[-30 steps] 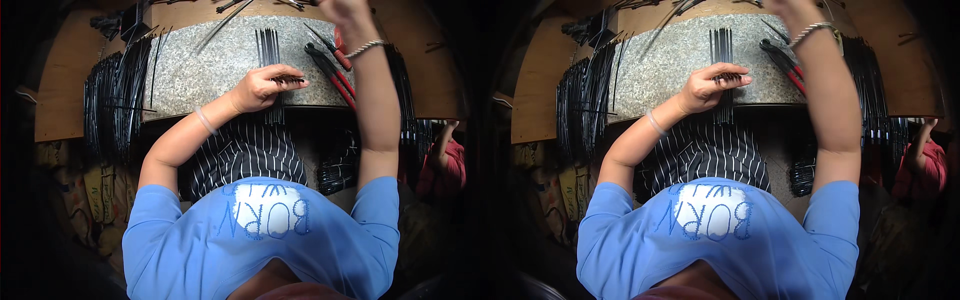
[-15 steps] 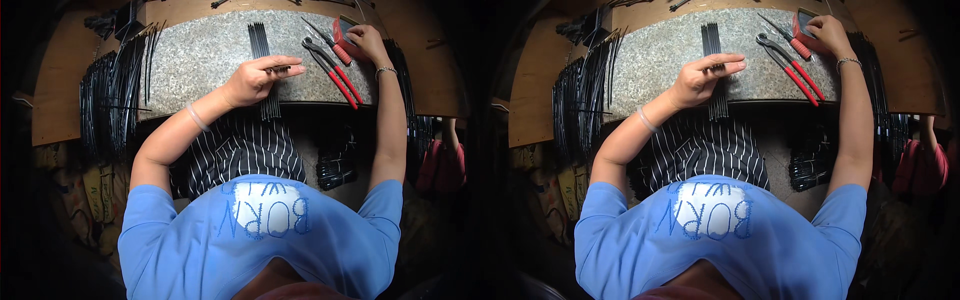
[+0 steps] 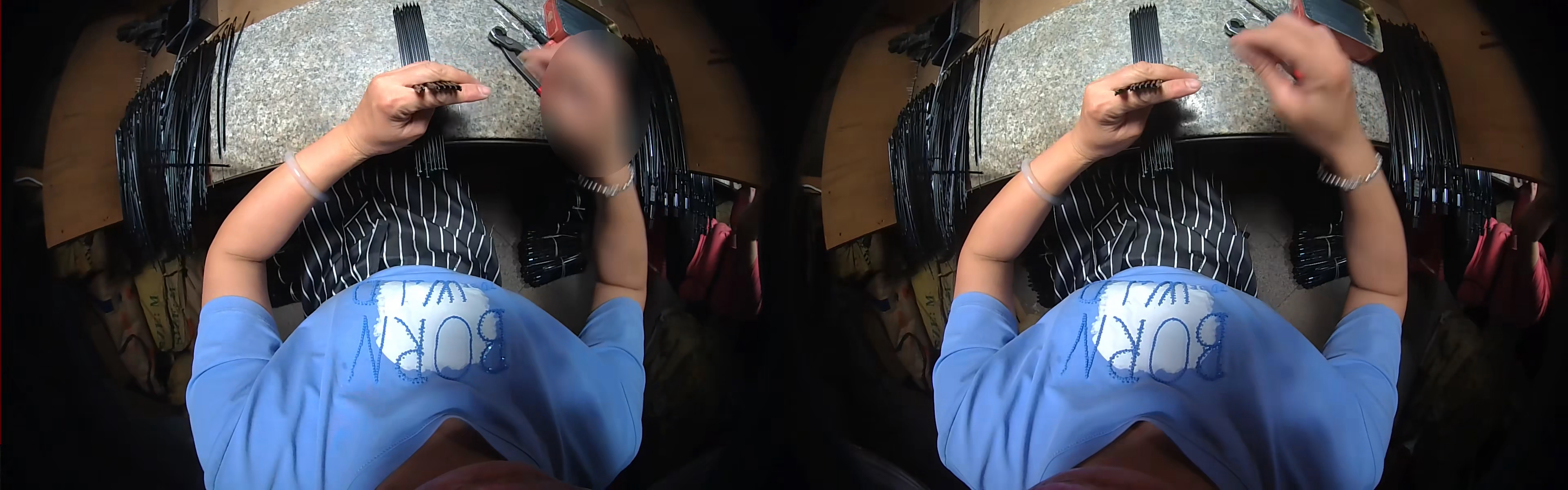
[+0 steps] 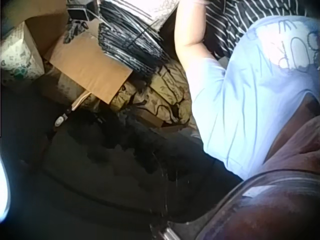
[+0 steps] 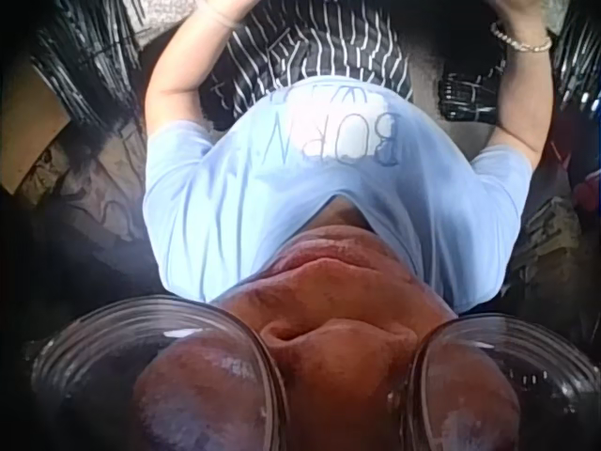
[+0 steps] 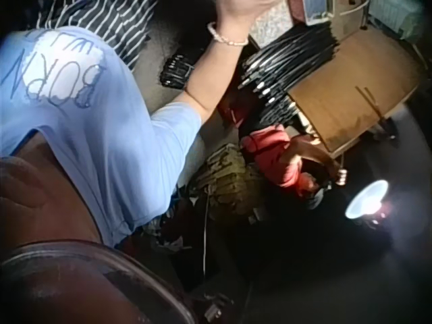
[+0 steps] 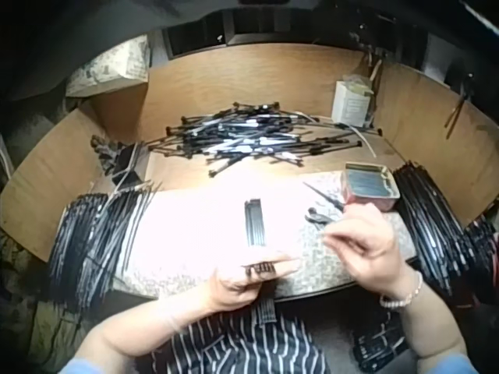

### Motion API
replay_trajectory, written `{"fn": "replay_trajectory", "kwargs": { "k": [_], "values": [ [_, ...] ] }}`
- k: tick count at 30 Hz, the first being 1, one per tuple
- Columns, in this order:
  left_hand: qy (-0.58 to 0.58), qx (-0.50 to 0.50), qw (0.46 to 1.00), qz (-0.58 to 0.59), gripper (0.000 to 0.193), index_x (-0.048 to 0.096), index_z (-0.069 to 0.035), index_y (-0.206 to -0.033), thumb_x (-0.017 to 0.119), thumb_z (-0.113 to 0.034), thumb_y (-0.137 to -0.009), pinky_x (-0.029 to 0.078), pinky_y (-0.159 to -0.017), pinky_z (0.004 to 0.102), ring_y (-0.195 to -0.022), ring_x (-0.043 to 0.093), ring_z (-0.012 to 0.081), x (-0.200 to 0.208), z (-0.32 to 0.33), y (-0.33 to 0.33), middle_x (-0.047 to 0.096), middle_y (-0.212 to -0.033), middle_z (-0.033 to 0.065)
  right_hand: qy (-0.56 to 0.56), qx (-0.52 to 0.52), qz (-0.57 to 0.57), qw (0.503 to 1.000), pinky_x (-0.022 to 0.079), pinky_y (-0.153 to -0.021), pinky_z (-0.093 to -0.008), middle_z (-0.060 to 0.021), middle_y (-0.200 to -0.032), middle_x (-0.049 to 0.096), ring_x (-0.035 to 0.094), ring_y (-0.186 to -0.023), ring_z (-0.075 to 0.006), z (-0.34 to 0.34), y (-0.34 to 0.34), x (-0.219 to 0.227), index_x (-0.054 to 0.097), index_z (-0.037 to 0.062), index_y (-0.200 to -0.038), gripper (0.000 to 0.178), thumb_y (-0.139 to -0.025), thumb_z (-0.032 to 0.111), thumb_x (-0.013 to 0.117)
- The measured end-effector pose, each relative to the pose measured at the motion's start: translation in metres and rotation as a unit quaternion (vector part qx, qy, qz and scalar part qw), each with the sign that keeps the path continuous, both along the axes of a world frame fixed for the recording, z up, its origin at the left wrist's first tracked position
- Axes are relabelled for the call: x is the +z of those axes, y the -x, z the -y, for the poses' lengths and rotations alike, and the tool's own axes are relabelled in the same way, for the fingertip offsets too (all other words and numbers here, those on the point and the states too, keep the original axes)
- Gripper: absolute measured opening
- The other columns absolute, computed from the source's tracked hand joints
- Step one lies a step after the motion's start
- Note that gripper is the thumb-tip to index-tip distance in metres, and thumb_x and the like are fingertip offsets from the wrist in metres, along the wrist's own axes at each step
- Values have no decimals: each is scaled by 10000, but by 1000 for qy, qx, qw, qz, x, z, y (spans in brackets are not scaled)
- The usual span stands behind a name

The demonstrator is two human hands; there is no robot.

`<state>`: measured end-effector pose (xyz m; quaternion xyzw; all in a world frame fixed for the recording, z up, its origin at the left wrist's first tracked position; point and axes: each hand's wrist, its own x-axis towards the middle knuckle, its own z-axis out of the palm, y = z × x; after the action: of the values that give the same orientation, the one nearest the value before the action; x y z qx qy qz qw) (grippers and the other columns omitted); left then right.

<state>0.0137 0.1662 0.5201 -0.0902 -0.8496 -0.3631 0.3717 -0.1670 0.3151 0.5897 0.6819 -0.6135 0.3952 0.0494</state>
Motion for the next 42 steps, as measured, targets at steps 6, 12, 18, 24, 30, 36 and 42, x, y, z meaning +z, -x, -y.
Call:
{"fn": "replay_trajectory", "kwargs": {
  "k": [6,12,18,24,30,36,42],
  "values": [
    [-17,-15,999,-25,501,709,-181,-1023,516,120,-671,538,-734,221,-821,654,148,2,-5,8,663,-1079,27,90,-13,-51,995,338,-618,-224,51,-659,505,419,-575,-93,-8,-35,-9,708,133,-828,128,-734,48,697],
    [-21,-10,1000,-12,479,713,-175,-1011,527,115,-679,538,-732,218,-824,656,151,2,-4,6,666,-1073,32,84,-10,-35,996,332,-618,-235,54,-652,490,413,-574,-93,-4,-38,-10,706,126,-826,114,-734,58,698],
    [-23,-14,999,-28,458,713,-166,-1006,533,113,-690,541,-724,216,-825,659,154,2,-3,5,667,-1073,41,64,1,4,998,316,-629,-222,56,-650,487,406,-574,-84,-2,-40,-12,708,131,-840,121,-741,62,697],
    [-27,-15,999,-40,449,713,-163,-1002,543,111,-690,543,-713,217,-817,662,157,5,-4,5,669,-1068,47,56,10,2,998,312,-638,-217,58,-655,489,400,-576,-81,0,-38,-11,710,137,-849,124,-746,69,694],
    [-15,-3,1000,-26,441,710,-169,-1006,563,102,-691,546,-703,219,-812,664,157,4,-3,3,669,-1068,47,72,24,-38,996,317,-645,-220,60,-661,491,394,-581,-82,2,-34,-9,711,144,-854,121,-753,81,691],
    [-19,-17,999,-37,460,708,-174,-1008,560,110,-679,548,-697,224,-805,665,160,6,-3,4,667,-1074,45,83,34,-71,993,321,-651,-222,62,-666,493,389,-586,-84,4,-31,-5,711,150,-858,118,-758,91,688],
    [-14,-15,999,-35,438,712,-160,-985,571,109,-669,549,-693,230,-797,665,164,2,-1,4,664,-1083,38,56,49,-48,996,328,-665,-229,56,-683,509,396,-592,-92,5,-35,1,709,138,-875,150,-741,74,689]
  ]
}}
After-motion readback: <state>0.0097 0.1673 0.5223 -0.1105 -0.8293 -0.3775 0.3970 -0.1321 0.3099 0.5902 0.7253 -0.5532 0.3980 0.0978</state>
